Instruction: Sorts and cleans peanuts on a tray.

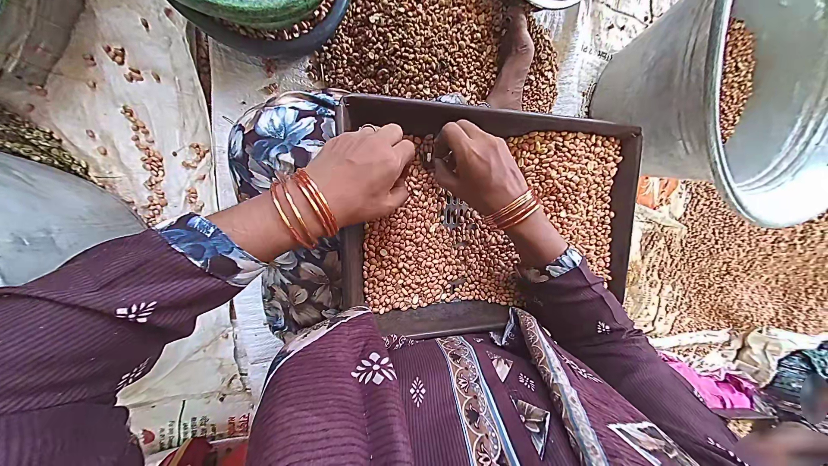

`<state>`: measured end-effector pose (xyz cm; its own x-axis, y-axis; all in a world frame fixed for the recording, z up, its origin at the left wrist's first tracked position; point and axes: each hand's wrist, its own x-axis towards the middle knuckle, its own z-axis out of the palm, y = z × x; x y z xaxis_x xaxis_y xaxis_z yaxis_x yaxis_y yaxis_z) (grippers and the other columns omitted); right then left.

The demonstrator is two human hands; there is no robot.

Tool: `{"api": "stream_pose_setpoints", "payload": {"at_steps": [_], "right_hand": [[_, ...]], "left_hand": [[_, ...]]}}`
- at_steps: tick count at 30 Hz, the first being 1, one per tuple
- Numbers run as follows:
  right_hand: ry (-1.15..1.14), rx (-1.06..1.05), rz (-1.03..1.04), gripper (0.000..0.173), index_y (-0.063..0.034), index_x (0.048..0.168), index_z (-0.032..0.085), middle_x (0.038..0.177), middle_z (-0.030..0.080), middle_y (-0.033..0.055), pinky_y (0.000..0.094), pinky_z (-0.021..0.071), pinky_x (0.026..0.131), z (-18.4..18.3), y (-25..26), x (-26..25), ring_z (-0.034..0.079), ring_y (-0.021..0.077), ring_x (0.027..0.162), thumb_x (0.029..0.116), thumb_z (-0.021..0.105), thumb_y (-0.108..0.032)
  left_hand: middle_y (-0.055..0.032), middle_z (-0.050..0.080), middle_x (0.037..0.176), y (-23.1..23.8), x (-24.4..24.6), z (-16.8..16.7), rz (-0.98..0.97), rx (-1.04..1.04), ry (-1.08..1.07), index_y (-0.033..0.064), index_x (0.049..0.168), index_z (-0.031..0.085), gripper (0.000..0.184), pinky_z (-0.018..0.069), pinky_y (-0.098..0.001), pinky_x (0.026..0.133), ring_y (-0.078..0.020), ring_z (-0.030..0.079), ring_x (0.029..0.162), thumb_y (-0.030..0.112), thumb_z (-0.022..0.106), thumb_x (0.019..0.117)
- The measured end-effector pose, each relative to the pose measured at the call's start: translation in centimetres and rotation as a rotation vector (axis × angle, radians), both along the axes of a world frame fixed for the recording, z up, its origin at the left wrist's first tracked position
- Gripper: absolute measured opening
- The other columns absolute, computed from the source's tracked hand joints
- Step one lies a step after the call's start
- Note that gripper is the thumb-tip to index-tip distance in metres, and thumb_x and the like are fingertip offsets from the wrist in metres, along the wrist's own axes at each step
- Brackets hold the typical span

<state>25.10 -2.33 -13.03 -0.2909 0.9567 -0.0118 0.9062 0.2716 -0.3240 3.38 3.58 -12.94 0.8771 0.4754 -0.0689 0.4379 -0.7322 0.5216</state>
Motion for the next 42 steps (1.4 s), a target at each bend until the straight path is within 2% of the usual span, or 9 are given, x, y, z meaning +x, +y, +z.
{"api": "stream_pose_setpoints", "payload": {"at_steps": [4,7,9,14,20,25,29,33,42], "right_hand": [[0.212,0.183,0.041,0.010,-0.0003,0.102,0.069,0.093,0.069,0.0139,0.0299,0.0593,0.065,4.0,-1.6,-0.6,0.070,0.0185,0.075,0.0969,0.064,-0.008],[0.296,0.126,0.069,0.019,-0.0023,0.112,0.071,0.103,0.070,0.0132,0.0283,0.0626,0.070,6.7,-3.0,-0.3,0.072,0.0157,0.083,0.0998,0.068,-0.016],[0.198,0.087,-0.044,0.020,-0.0045,0.114,0.072,0.104,0.071,0.0128,0.0313,0.0621,0.069,7.8,-3.8,1.6,0.072,0.0162,0.080,0.1032,0.063,-0.018],[-0.291,-0.580,-0.518,0.037,0.0019,0.122,0.058,0.093,0.068,0.0263,0.0651,0.0525,0.072,6.3,-6.1,5.3,0.069,0.0471,0.085,0.1069,0.054,-0.032],[0.290,-0.369,-0.122,0.048,-0.0072,0.150,0.042,0.135,0.059,0.0123,0.0349,0.0620,0.074,3.4,-8.1,2.1,0.070,0.0167,0.089,0.1026,0.050,-0.011],[-0.209,-0.474,-0.396,0.030,-0.0025,0.118,0.061,0.082,0.066,0.0156,0.0558,0.0523,0.059,6.1,-9.0,3.5,0.067,0.0364,0.069,0.1075,0.053,-0.029],[-0.164,-0.943,-0.146,0.034,0.0000,0.118,0.058,0.086,0.067,0.0166,0.0540,0.0551,0.073,5.0,-10.3,1.6,0.070,0.0366,0.082,0.1071,0.054,-0.032],[0.313,-0.490,0.190,0.024,-0.0052,0.120,0.065,0.104,0.072,0.0074,0.0357,0.0618,0.070,3.9,-9.7,0.7,0.072,0.0169,0.079,0.1000,0.063,-0.018],[0.036,-0.231,0.130,0.013,-0.0026,0.106,0.073,0.105,0.066,0.0196,0.0467,0.0587,0.069,-0.4,-3.6,-0.2,0.070,0.0342,0.085,0.0968,0.066,-0.009]], "left_hand": [[0.0033,0.062,0.090,-0.7,1.1,1.9,0.401,-0.775,-0.285,0.0129,0.096,0.061,0.022,0.0503,-0.0230,0.069,-0.0045,0.061,0.080,0.013,0.039,0.0974],[-0.0017,0.069,0.095,-1.5,1.7,2.5,0.618,-1.462,-0.393,0.0117,0.100,0.062,0.038,0.0587,-0.0312,0.081,-0.0133,0.070,0.087,0.017,0.025,0.1072],[-0.0011,0.070,0.089,-2.0,1.8,2.3,0.664,-1.571,-0.341,0.0123,0.093,0.064,0.042,0.0581,-0.0279,0.076,-0.0123,0.069,0.080,0.024,0.029,0.1116],[-0.0028,0.073,0.094,-1.9,1.8,2.8,0.592,-1.478,-0.277,0.0043,0.110,0.065,0.021,0.0600,-0.0225,0.074,-0.0084,0.071,0.078,0.008,0.044,0.1092],[-0.0091,0.072,0.115,-1.1,1.3,2.0,0.693,-1.440,-0.395,0.0010,0.124,0.061,0.029,0.0601,-0.0261,0.086,-0.0140,0.074,0.096,-0.004,0.040,0.1040],[-0.0006,0.069,0.094,-1.1,1.3,1.9,0.732,-1.384,-0.386,0.0067,0.109,0.064,0.029,0.0570,-0.0208,0.070,-0.0067,0.067,0.076,-0.002,0.037,0.1020],[0.0030,0.061,0.082,-1.0,1.6,1.8,0.750,-1.329,-0.367,0.0118,0.100,0.065,0.023,0.0459,-0.0151,0.056,-0.0034,0.055,0.064,0.006,0.043,0.1050],[0.0038,0.059,0.081,-1.4,1.5,1.2,0.614,-1.158,-0.323,0.0109,0.101,0.067,0.021,0.0438,-0.0145,0.057,-0.0024,0.053,0.063,0.009,0.047,0.1065],[0.0018,0.067,0.091,-1.5,1.2,0.5,0.365,-0.848,-0.114,0.0134,0.104,0.069,0.010,0.0476,-0.0308,0.074,-0.0064,0.060,0.079,0.019,0.060,0.1040]]}}
